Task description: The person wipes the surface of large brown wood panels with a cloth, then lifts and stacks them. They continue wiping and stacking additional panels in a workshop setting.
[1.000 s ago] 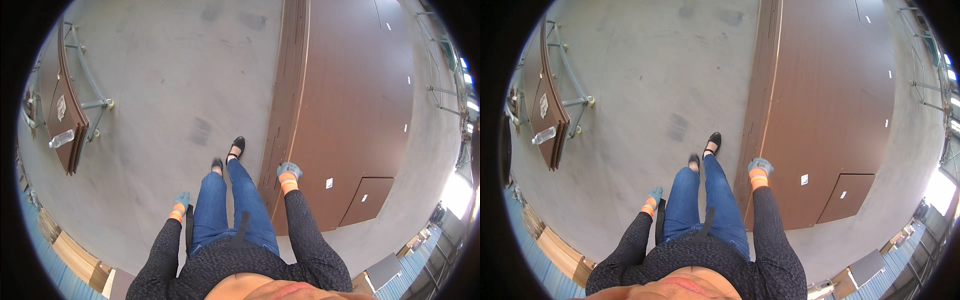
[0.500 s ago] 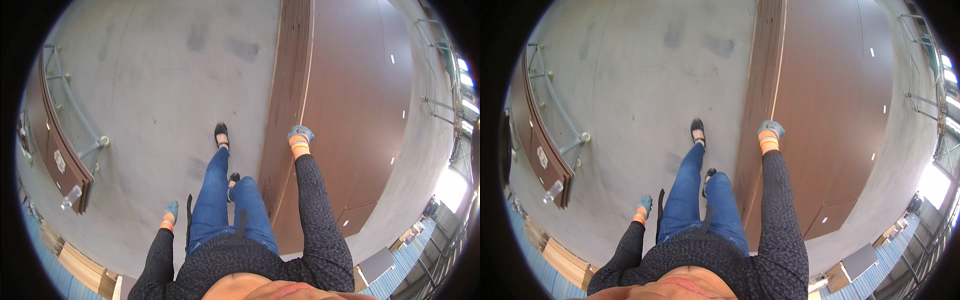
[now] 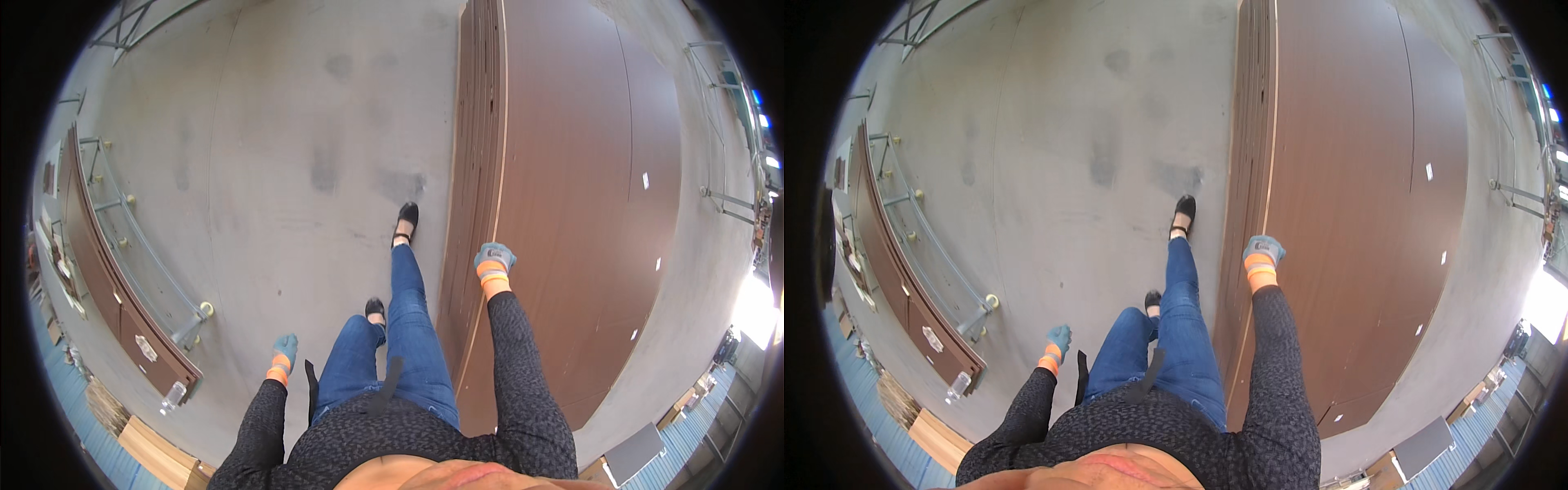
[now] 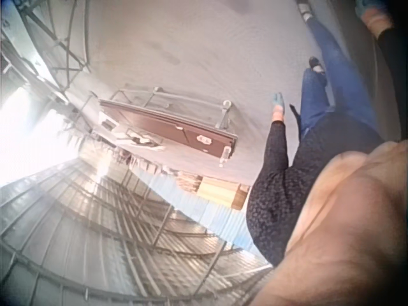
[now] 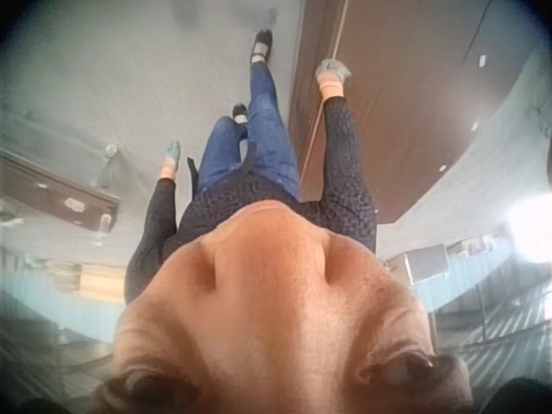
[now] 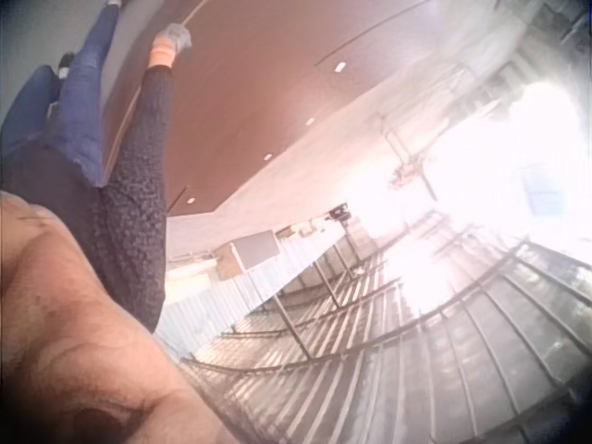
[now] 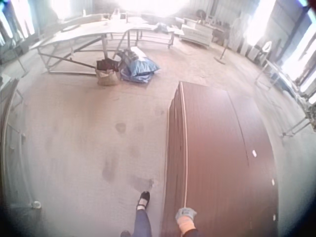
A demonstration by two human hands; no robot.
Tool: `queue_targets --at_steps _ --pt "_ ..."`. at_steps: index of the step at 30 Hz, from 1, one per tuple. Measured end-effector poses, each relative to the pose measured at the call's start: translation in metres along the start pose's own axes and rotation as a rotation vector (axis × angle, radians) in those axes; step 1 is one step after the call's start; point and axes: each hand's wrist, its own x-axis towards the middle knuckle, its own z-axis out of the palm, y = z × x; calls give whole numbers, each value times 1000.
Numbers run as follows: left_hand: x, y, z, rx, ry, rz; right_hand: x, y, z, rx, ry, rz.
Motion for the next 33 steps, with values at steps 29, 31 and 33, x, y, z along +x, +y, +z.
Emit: queue_targets --at_steps 29,31,33 --pt "174 795 -12 -6 -121 -47 463 -61 -635 39 -56 39" --pt "177 841 5 -108 -120 -150 507 -54 -700 27 5 34" --pt "170 884 30 -124 -114 -217 550 -55 -740 23 61 2"
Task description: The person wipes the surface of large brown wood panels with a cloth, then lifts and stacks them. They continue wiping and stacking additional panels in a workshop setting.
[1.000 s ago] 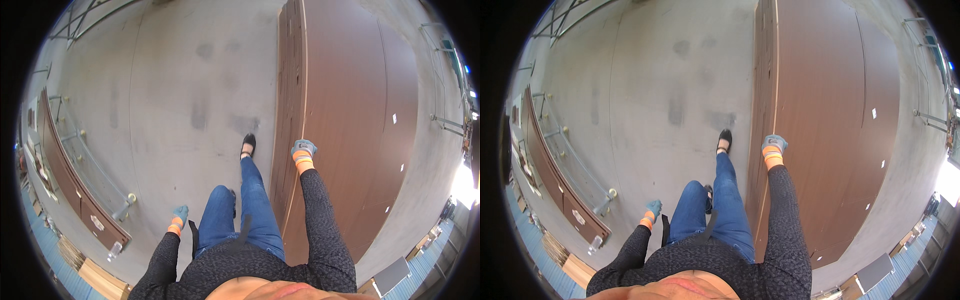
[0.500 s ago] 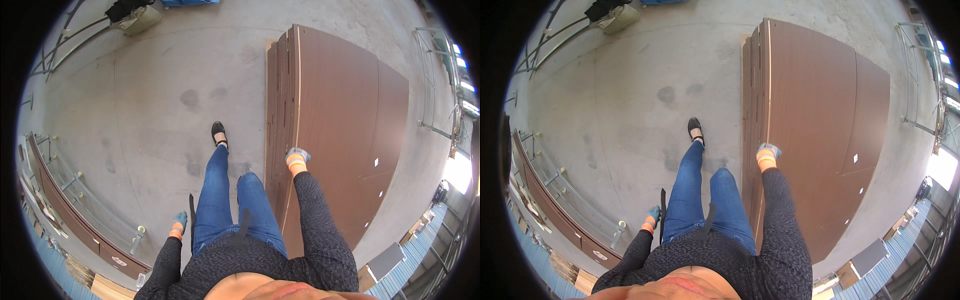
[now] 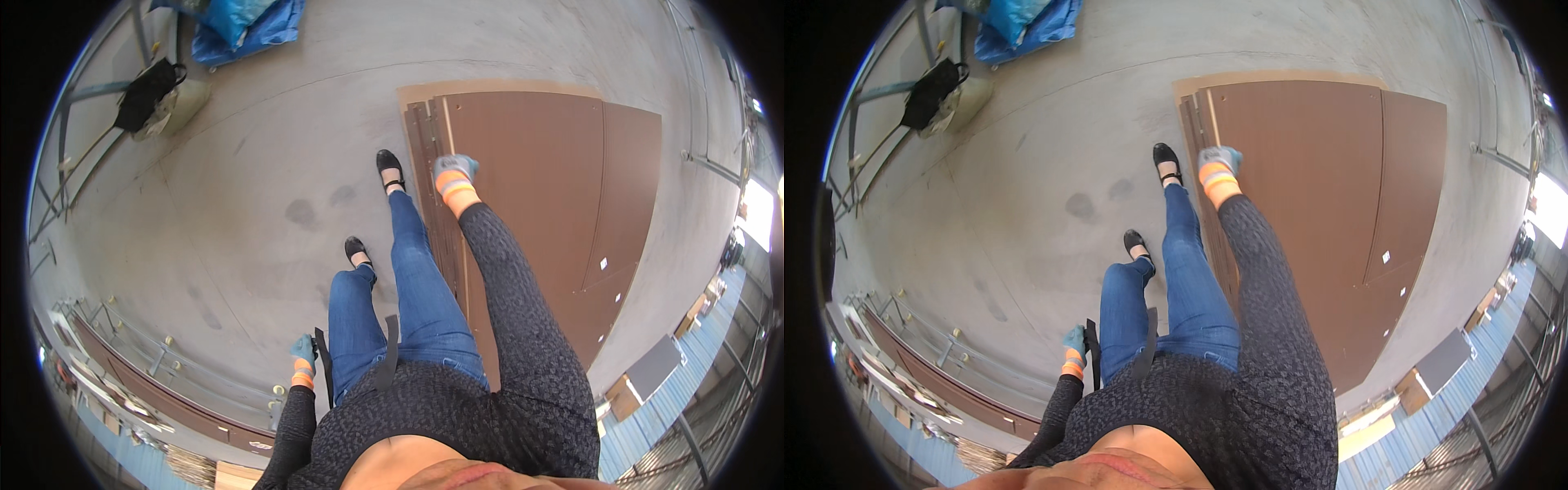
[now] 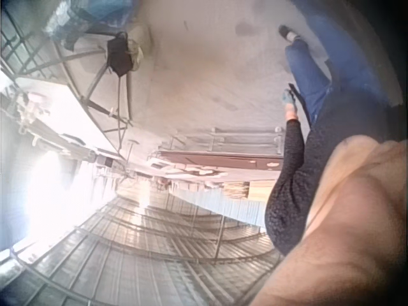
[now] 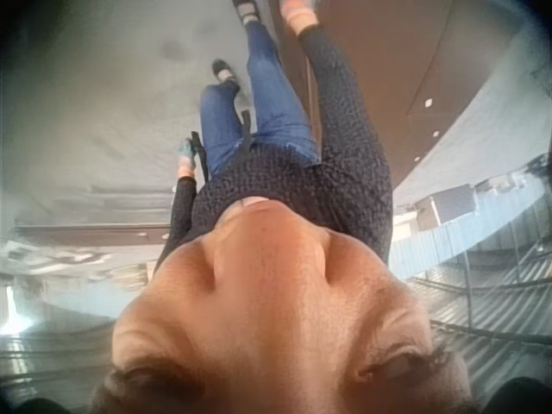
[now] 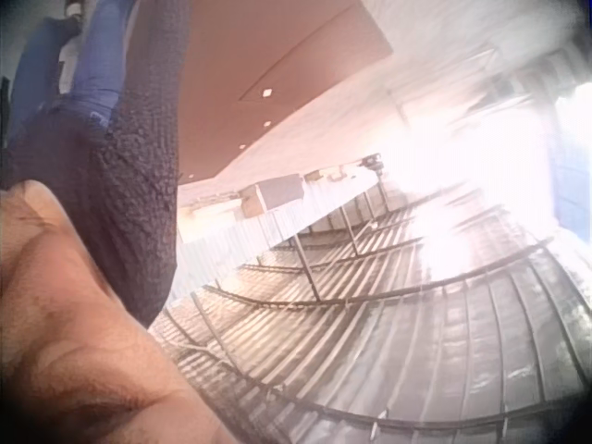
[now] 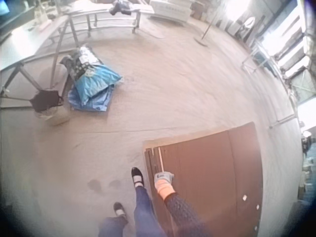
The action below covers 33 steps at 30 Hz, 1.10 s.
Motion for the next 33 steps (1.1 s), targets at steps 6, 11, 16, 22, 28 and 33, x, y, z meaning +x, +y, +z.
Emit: queue_targets --at_steps 6,11,16,22,28,33 --pt "-37 84 64 56 -146 -35 29 -8 -59 -40 -198 -164" --pt "-55 147 103 27 -107 -113 33 5 -72 13 -232 -210" --pt "-45 150 107 28 -66 -150 36 12 -78 4 -239 -278" --pt "-47 139 118 229 -42 145 45 21 -111 146 177 -201" --pt "-58 159 146 186 -129 147 96 42 -123 179 320 -289" --pt "-72 173 163 -46 -111 -103 110 28 -139 101 64 -211"
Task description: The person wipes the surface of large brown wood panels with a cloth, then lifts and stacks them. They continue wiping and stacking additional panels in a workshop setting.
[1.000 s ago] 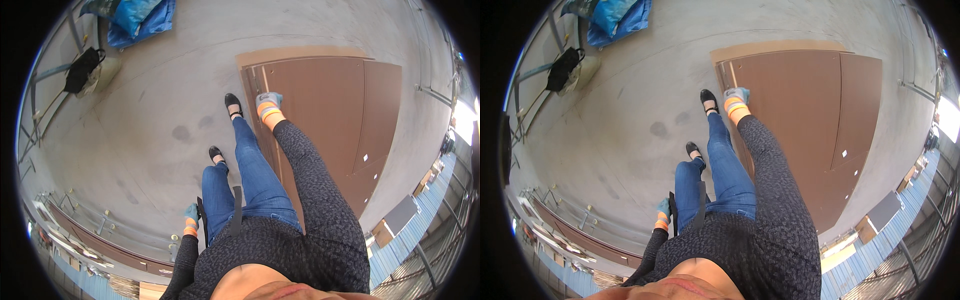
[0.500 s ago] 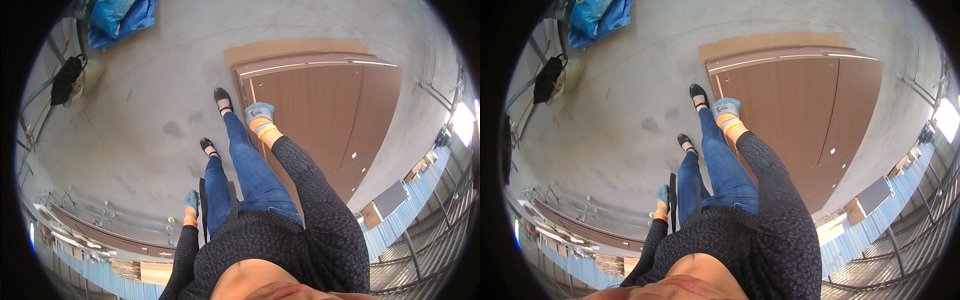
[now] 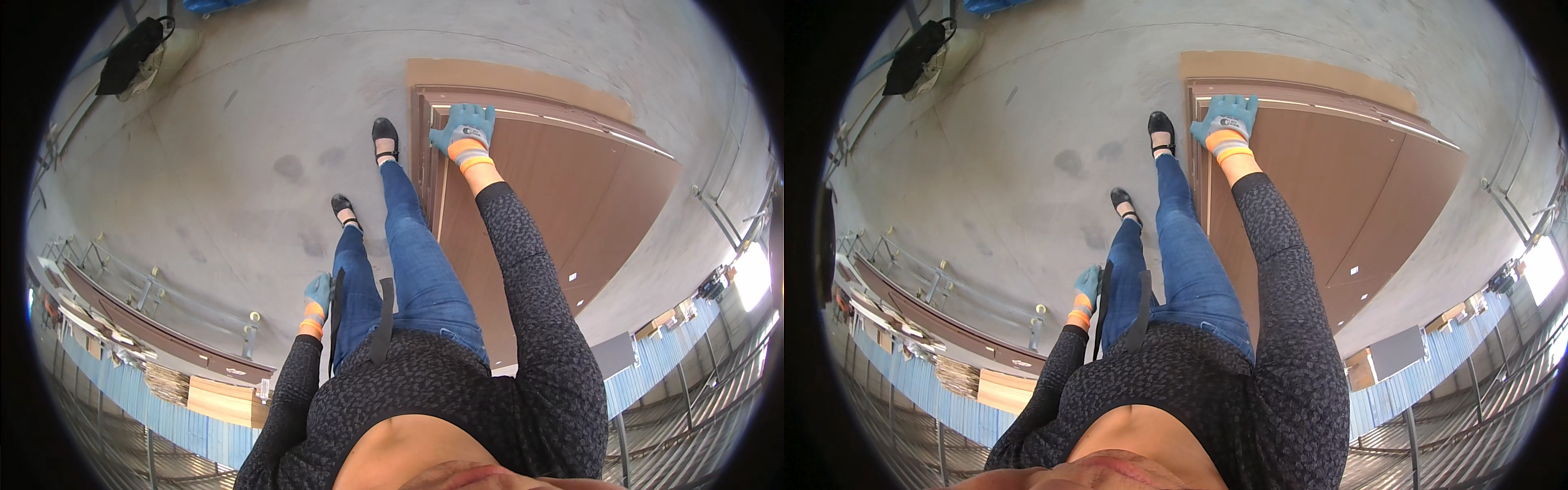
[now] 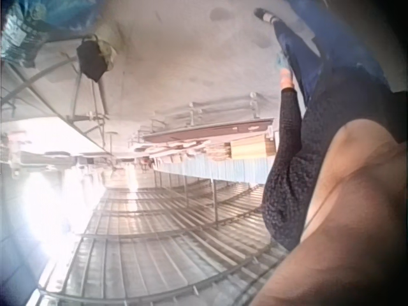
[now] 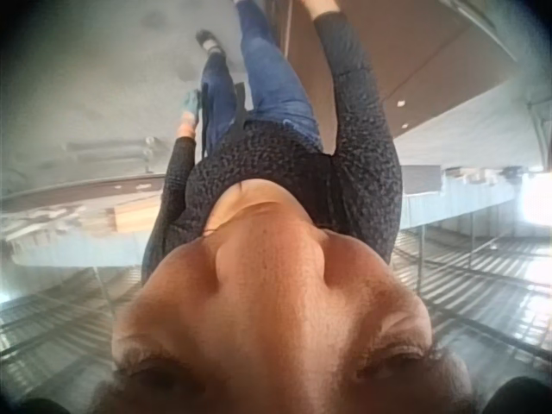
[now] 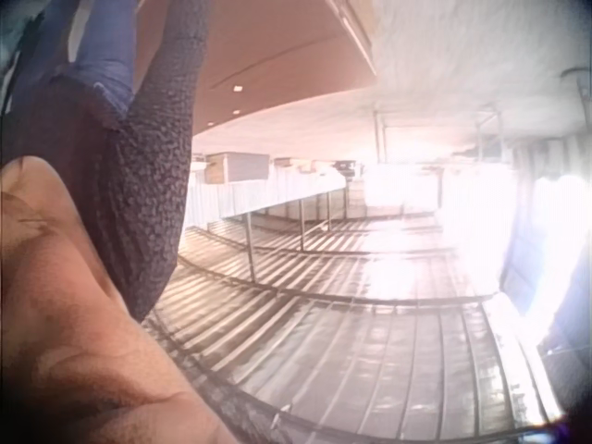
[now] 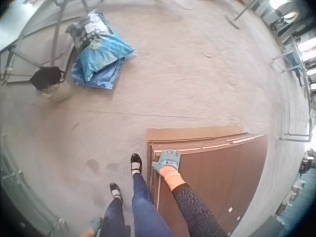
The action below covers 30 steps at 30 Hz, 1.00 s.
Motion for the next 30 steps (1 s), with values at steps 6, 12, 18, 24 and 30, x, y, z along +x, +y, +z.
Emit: queue_targets --at_steps 6,12,18,24,30 --pt "5 -12 -7 47 -33 72 7 -2 3 42 -69 38" --pt "6 -25 -9 125 -7 163 7 -7 -1 45 -83 49" --pt "6 -32 3 -53 43 84 9 -3 7 59 -41 46" --pt "9 -37 1 -71 -1 78 8 -3 1 51 -103 48" --pt "17 -41 9 3 3 149 6 -7 6 22 1 23"
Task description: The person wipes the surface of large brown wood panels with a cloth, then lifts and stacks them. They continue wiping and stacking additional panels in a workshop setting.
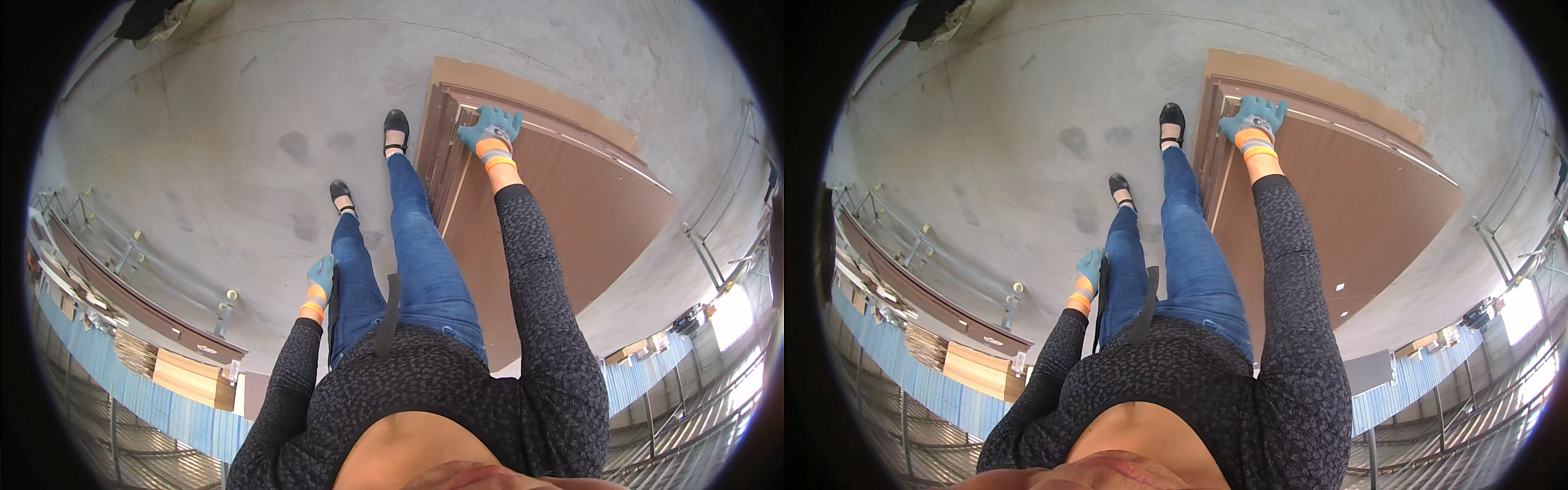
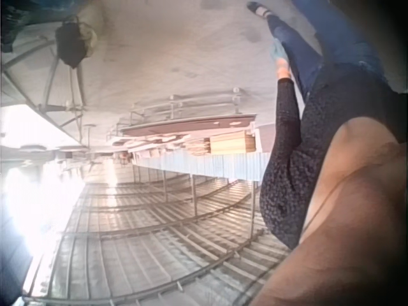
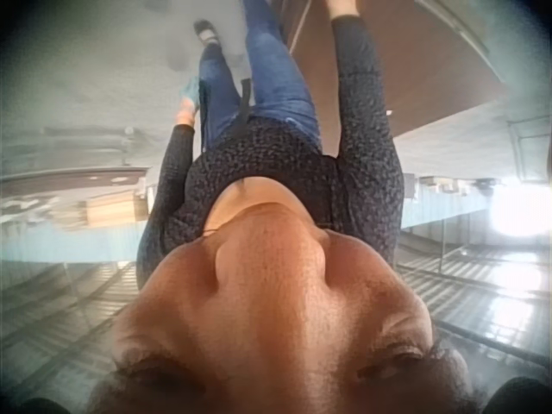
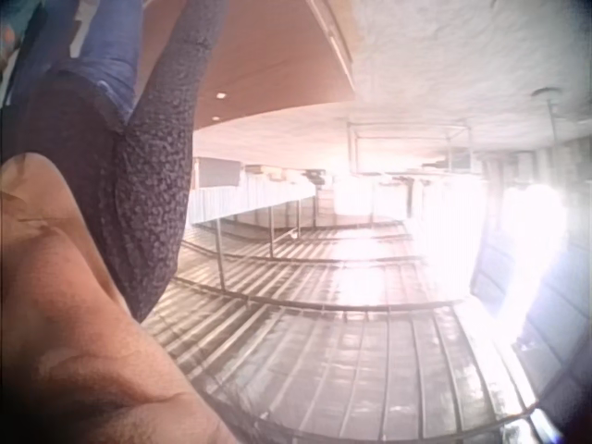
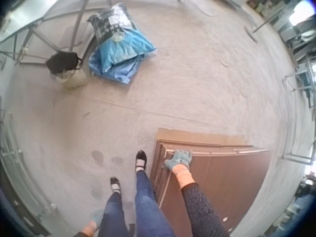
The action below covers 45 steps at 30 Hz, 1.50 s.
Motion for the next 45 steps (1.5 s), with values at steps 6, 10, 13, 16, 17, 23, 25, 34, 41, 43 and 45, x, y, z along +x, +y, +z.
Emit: queue_targets --at_steps 6,10,13,16,17,23,25,34,41,43,45 --pt "-5 20 14 84 -33 17 -2 -4 2 -49 -2 35" --pt "1 23 9 68 -17 120 -2 -5 3 -53 1 27" --pt "9 30 0 28 -30 60 0 3 3 -45 42 17" --pt "19 26 -22 11 -103 48 -2 -1 2 -26 69 0" --pt "17 35 -24 7 -93 21 -4 2 0 -14 68 4" --pt "-3 72 -35 -74 -42 9 -22 4 4 18 167 22" --pt "-9 89 -38 -50 -51 -23 -38 6 2 63 264 18" --pt "7 93 -71 -25 -105 127 -169 -5 57 216 79 -72" --pt "13 43 -212 156 202 557 -221 -66 146 206 -87 -274" --pt "3 -14 -264 61 269 498 -247 -103 170 237 -157 -220" --pt "2 8 -282 -40 250 563 -210 -80 153 396 -97 -195"
